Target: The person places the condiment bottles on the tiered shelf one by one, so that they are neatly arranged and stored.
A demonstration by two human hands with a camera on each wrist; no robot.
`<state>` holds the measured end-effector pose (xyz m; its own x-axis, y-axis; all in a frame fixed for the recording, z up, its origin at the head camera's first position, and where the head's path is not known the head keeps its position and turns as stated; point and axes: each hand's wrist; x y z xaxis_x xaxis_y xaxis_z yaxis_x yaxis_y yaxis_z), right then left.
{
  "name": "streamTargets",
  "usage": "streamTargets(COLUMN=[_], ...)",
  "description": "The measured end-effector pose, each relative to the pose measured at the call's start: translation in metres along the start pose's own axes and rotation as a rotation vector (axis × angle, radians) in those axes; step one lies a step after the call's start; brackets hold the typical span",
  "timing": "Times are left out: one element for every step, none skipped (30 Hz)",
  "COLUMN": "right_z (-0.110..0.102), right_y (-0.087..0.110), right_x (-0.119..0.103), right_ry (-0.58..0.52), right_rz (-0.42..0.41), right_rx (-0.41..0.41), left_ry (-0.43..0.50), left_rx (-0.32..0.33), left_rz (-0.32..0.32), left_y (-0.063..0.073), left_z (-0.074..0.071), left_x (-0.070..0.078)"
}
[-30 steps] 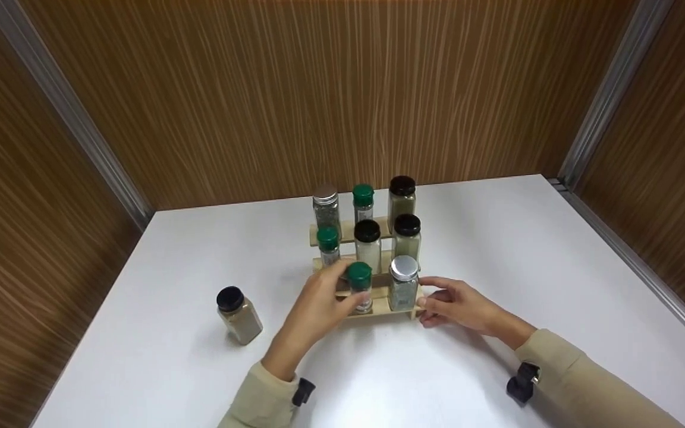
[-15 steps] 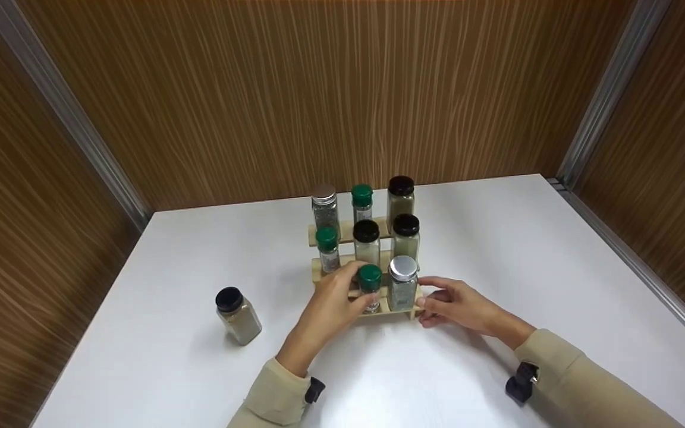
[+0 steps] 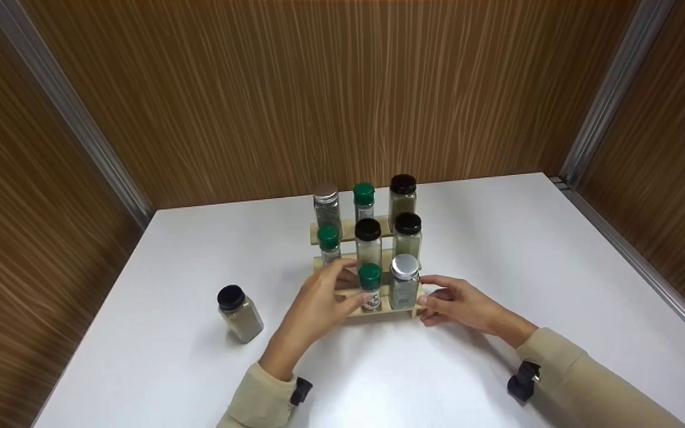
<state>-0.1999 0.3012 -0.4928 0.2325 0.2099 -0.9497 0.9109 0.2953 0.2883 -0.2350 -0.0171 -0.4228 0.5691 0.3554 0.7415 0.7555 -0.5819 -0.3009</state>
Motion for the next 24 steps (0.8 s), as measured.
streamTargets(right_z=[-0.001,-0.001,-0.002,-0.002,-0.002,-0.003,-0.003,-0.002,-0.002,-0.002,-0.002,-0.002,-0.002,-0.002,-0.002,-0.002,-0.002,-0.001,-0.001,-0.001,0.000,0.000,0.000,0.000], right_y=[0.000,0.000,0.000,0.000,0.000,-0.001,-0.001,-0.001,-0.001,-0.001,-0.001,-0.001,-0.001,-0.001,-0.001,-0.001,-0.001,-0.001,-0.002,-0.002,-0.002,-0.003,-0.003,-0.003], right_x=[0.000,0.000,0.000,0.000,0.000,0.000,0.000,0.000,0.001,0.001,0.002,0.002,0.002,0.002,0.002,0.002,0.002,0.002,0.002,0.002,0.002,0.002,0.002,0.002], right_ry=[0.004,0.006,0.007,0.007,0.007,0.005,0.004,0.001,-0.001,-0.002,-0.003,-0.003,-0.002,-0.002,-0.001,-0.002,-0.003,-0.004,-0.005,-0.006,-0.008,-0.008,-0.007,-0.006], right_rz=[-0.002,-0.002,-0.002,-0.002,-0.003,-0.004,-0.005,-0.006,-0.006,-0.007,-0.007,-0.007,-0.006,-0.006,-0.005,-0.006,-0.006,-0.006,-0.007,-0.009,-0.010,-0.009,-0.007,-0.006], right_rx=[0.003,0.005,0.008,0.011,0.012,0.011,0.010,0.008,0.007,0.007,0.007,0.008,0.009,0.010,0.010,0.011,0.011,0.011,0.010,0.009,0.008,0.009,0.009,0.010], left_ry=[-0.006,-0.007,-0.003,-0.001,0.001,0.006,0.004,0.000,-0.007,-0.022,-0.039,-0.059,-0.083,-0.104,-0.130,-0.154,-0.180,-0.206,-0.231,-0.254,-0.270,-0.281,-0.291,-0.297], left_rx=[0.012,0.026,0.041,0.059,0.080,0.100,0.122,0.144,0.167,0.192,0.215,0.237,0.256,0.274,0.290,0.306,0.318,0.328,0.336,0.341,0.344,0.344,0.338,0.329], left_rz=[0.014,0.025,0.033,0.039,0.043,0.046,0.048,0.042,0.040,0.041,0.044,0.044,0.041,0.034,0.029,0.024,0.014,0.000,-0.012,-0.028,-0.043,-0.061,-0.080,-0.100], left_y=[0.001,0.002,0.003,0.004,0.005,0.006,0.007,0.009,0.011,0.013,0.015,0.018,0.020,0.023,0.026,0.029,0.033,0.037,0.041,0.046,0.051,0.056,0.061,0.066], left_z=[-0.005,-0.010,-0.015,-0.020,-0.025,-0.030,-0.035,-0.039,-0.044,-0.049,-0.054,-0.059,-0.064,-0.068,-0.074,-0.079,-0.084,-0.089,-0.094,-0.099,-0.104,-0.108,-0.113,-0.116], left_x=[0.000,0.000,0.001,0.001,0.002,0.003,0.004,0.004,0.004,0.004,0.004,0.003,0.002,0.001,-0.001,-0.004,-0.007,-0.011,-0.015,-0.020,-0.025,-0.029,-0.033,-0.037])
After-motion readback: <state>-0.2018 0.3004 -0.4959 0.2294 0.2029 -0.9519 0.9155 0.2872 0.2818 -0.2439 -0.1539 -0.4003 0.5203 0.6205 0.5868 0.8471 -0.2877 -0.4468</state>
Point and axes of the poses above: each hand's wrist, its own y-axis away from the middle knuckle, its own z-axis out of the palm, x = y × z, and after that the axes turned 7 degrees about z, right-handed
